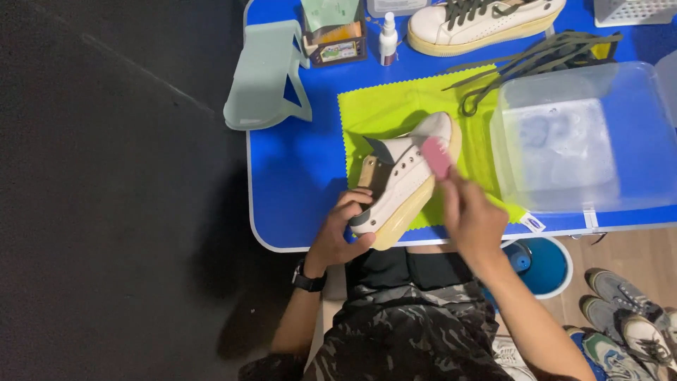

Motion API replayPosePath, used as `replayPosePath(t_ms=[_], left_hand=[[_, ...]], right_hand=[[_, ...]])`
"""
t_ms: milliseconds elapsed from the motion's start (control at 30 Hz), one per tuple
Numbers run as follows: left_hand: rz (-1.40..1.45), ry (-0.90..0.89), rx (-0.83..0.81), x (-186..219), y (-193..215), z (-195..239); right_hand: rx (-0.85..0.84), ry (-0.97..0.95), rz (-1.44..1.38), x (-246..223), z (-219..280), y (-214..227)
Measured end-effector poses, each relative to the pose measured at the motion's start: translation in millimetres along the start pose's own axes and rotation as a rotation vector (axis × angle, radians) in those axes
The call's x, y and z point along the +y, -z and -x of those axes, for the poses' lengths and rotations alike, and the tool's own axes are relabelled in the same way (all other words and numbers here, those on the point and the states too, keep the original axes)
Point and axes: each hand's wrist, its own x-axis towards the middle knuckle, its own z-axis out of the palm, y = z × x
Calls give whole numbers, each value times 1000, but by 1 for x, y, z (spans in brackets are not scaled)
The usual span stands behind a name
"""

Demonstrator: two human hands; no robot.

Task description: The person scrubs a white sneaker with a pink brush, focusing on the upper, the sole, and the heel. They rotate the shoe to access different areas and dip the brush into a container of water to continue cleaning.

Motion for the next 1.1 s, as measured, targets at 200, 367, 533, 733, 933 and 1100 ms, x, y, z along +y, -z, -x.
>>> replayPosePath(t_ms=[200, 367, 533, 733, 933, 1100], left_hand=[[-116, 180, -83, 14, 4, 0], [-138, 196, -56, 4, 3, 5], [-182, 195, -49, 4, 1, 4], [-146, 239, -112, 16, -1, -1], [-218, 50, -52, 1, -5, 6], [-173, 23, -45, 12, -5, -2]], right_hand=[[-190, 223, -147, -55, 48, 23], [-71, 112, -20, 3, 13, -16], [-154, 226, -132, -41, 22, 16], [-56, 153, 35, -12, -10, 10], [-250, 185, -106, -30, 16, 13], [-211, 185, -179, -52, 40, 18]])
